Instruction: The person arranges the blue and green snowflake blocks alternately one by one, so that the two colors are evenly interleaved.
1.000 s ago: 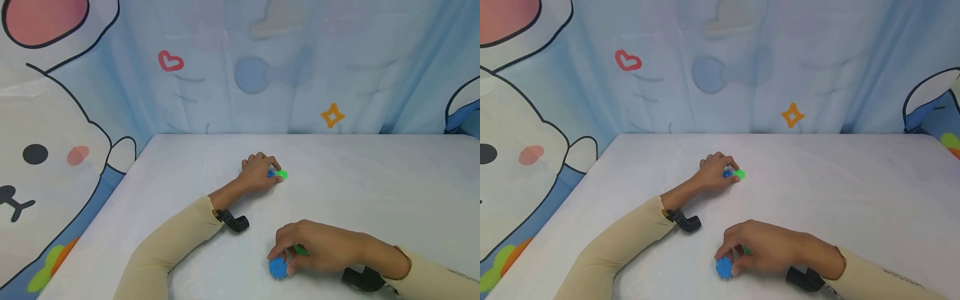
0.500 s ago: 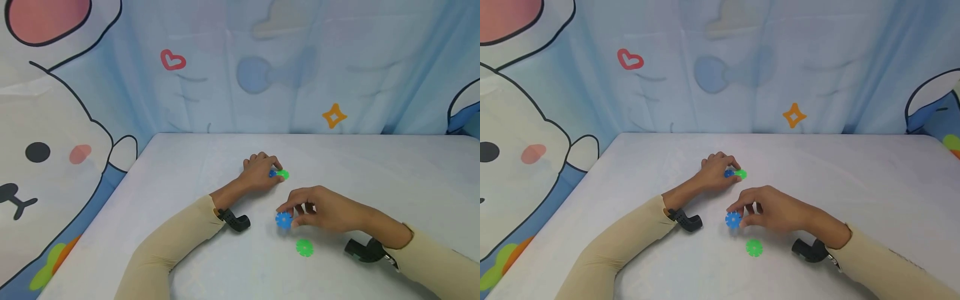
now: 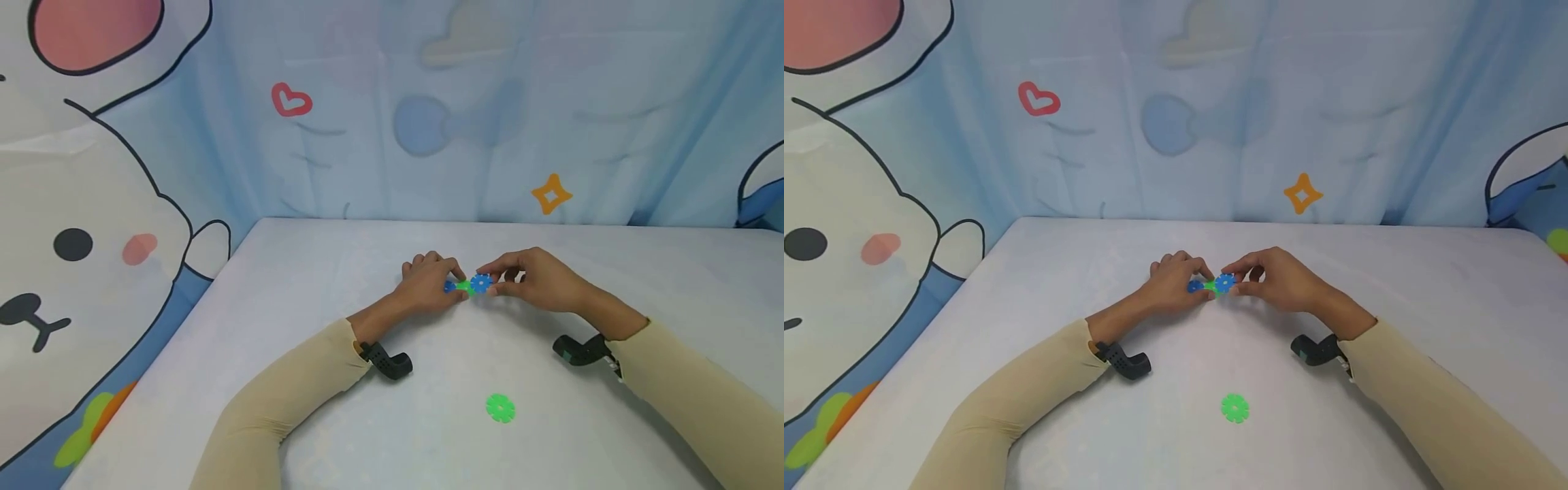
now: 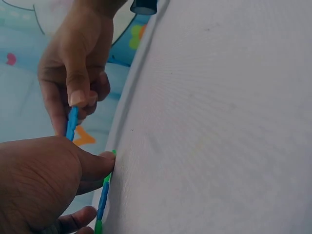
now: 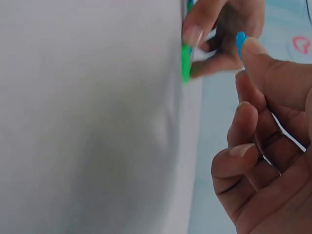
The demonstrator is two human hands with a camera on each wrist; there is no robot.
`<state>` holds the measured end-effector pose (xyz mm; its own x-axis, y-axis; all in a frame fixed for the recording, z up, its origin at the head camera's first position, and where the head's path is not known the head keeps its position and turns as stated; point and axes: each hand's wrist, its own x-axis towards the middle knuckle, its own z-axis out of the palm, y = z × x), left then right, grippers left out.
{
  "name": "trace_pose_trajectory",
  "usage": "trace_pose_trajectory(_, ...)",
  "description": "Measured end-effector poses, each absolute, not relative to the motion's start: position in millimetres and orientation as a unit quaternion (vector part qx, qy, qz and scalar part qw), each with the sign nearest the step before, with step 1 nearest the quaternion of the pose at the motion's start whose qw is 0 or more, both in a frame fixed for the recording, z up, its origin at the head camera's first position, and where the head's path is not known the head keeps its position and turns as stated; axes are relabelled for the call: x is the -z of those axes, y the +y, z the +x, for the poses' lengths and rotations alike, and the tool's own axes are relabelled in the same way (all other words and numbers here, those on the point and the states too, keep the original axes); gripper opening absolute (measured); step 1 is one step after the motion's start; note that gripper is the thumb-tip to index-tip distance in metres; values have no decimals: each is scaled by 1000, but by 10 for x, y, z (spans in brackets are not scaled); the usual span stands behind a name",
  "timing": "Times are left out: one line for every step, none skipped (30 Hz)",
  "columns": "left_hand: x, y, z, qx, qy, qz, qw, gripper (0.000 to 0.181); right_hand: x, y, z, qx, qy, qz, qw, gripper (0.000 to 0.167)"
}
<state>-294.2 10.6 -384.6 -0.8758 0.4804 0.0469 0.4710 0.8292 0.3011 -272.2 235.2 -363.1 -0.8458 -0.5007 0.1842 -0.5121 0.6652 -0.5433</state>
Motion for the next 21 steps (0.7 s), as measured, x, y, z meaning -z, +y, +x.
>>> trace_pose_trajectory(3845,109,-2941,-152,957,247,16,34,3646,2368,-2761,-297,-917,268,10,31)
trace_pose_trajectory(3844,111,-2941,-151,957,246,17,34,3660,2385,-2797,-294,-921,255,9,32)
trace_pose_trajectory(3843,114,-2940,-151,958,245,17,34,3676,2400,-2829,-292,-925,244,7,32)
trace_pose_trajectory(3843,116,-2939,-150,958,244,18,34,3691,2415,-2858,-291,-928,232,4,33)
trace_pose_trajectory(3844,118,-2940,-149,958,243,17,34,3705,2427,-2881,-291,-931,220,-2,33)
trace_pose_trajectory(3844,118,-2941,-149,958,243,17,34,3720,2438,-2902,-292,-933,211,-6,33)
trace_pose_trajectory(3846,125,-2939,-148,958,244,18,34,3733,2454,-2911,-293,-935,202,-9,33)
trace_pose_trajectory(3845,129,-2938,-148,958,244,17,33,3744,2468,-2915,-296,-935,195,-14,33)
trace_pose_trajectory(3846,132,-2938,-146,959,244,17,33,3753,2478,-2917,-301,-934,192,-19,33)
trace_pose_trajectory(3844,135,-2939,-145,959,243,16,34,3759,2485,-2916,-306,-932,191,-23,33)
trace_pose_trajectory(3846,137,-2942,-144,959,242,15,34,3764,2488,-2916,-311,-930,193,-27,34)
trace_pose_trajectory(3844,136,-2943,-144,959,242,15,34,3769,2488,-2915,-314,-928,197,-29,35)
trace_pose_trajectory(3844,136,-2945,-143,960,242,15,34,3772,2485,-2913,-317,-927,199,-32,35)
trace_pose_trajectory(3844,135,-2948,-143,960,241,15,34,3775,2479,-2910,-319,-925,202,-34,35)
trace_pose_trajectory(3847,135,-2951,-143,959,242,16,34,3780,2471,-2910,-319,-925,204,-37,35)
trace_pose_trajectory(3849,133,-2952,-143,960,242,16,34,3784,2461,-2908,-318,-925,205,-38,36)
trace_pose_trajectory(3852,130,-2953,-142,960,242,16,34,3790,2453,-2907,-317,-925,205,-38,36)
trace_pose_trajectory(3854,127,-2953,-142,960,242,17,34,3794,2442,-2904,-317,-925,204,-40,35)
trace_pose_trajectory(3859,125,-2952,-141,960,241,17,34,3799,2432,-2901,-315,-926,203,-42,35)
trace_pose_trajectory(3862,124,-2952,-142,960,241,17,34,3803,2423,-2897,-313,-927,202,-43,35)
trace_pose_trajectory(3864,123,-2950,-142,960,240,18,34,3807,2415,-2893,-310,-928,202,-44,34)
